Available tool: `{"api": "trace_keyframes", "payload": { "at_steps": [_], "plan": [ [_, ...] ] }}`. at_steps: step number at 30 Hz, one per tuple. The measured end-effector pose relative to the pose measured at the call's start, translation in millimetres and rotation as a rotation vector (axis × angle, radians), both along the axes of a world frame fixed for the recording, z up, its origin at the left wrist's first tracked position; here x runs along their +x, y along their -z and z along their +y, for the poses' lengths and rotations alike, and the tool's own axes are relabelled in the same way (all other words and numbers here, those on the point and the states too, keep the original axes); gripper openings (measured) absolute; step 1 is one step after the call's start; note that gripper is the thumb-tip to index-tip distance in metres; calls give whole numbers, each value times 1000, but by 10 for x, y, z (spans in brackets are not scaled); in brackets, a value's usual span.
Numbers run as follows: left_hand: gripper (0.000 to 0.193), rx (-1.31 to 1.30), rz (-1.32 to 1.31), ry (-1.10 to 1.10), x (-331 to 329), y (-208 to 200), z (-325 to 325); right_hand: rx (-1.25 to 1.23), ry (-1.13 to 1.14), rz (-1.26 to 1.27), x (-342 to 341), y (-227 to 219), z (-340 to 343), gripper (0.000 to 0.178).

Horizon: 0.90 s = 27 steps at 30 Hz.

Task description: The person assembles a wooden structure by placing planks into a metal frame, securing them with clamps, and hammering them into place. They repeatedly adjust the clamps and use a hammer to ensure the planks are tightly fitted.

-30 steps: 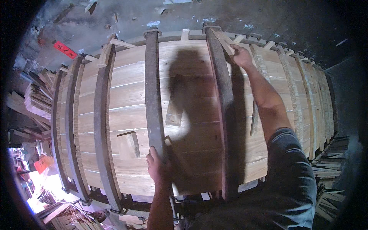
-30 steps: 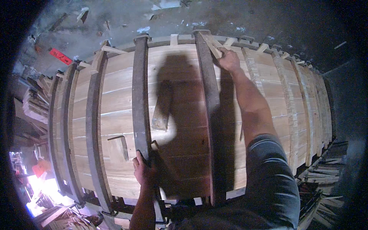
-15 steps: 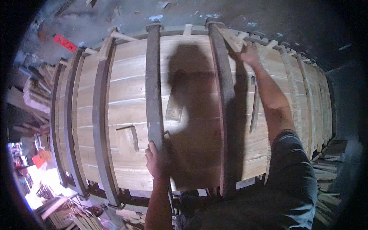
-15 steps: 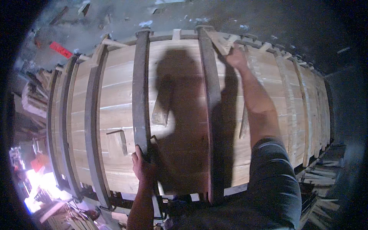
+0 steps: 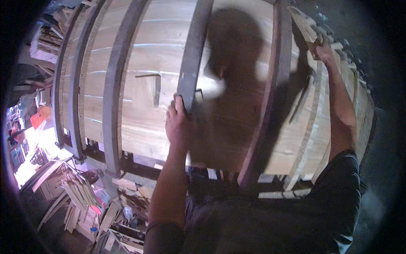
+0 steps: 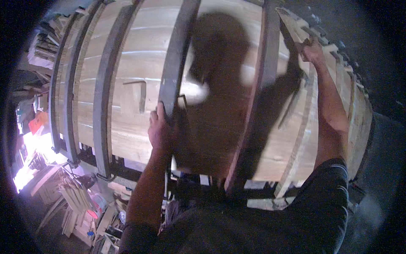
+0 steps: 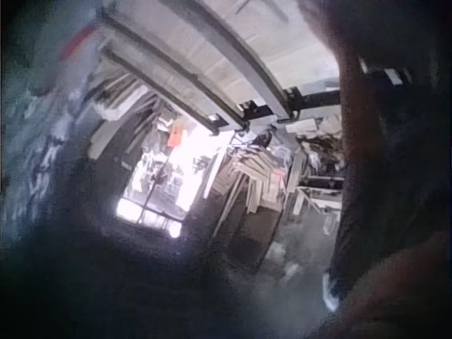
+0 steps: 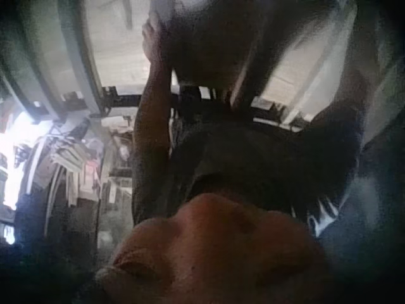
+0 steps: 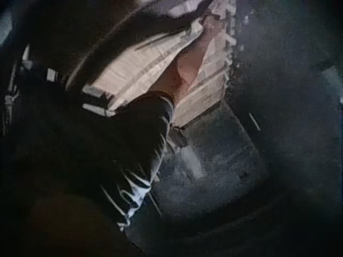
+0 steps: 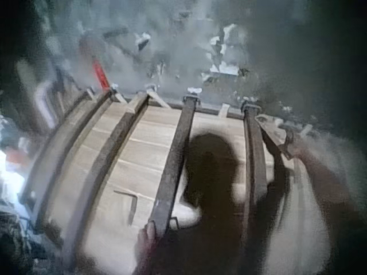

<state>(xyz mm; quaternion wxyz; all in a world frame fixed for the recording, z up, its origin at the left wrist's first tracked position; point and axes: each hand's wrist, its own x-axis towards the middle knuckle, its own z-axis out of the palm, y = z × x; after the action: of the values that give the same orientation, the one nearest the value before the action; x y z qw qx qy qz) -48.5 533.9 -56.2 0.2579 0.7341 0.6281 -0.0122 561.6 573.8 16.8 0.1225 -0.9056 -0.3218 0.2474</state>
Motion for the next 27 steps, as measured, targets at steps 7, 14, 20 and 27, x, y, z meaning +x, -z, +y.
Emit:
{"api": "trace_keyframes", "payload": {
  "at_steps": [7,14,20,27],
  "plan": [
    [76,197,-11,7,149,-44,-26,421,46,85,-2021,303,-1334,96],
    [81,169,-12,-28,262,-74,-92,323,52,278,-2771,233,-2257,60],
    [79,123,10,8,99,199,-20,248,112,-313,-1549,1281,-2504,18],
    [77,81,32,45,124,-84,-79,537,641,652,-1181,1493,-2636,11]
  ]
}}
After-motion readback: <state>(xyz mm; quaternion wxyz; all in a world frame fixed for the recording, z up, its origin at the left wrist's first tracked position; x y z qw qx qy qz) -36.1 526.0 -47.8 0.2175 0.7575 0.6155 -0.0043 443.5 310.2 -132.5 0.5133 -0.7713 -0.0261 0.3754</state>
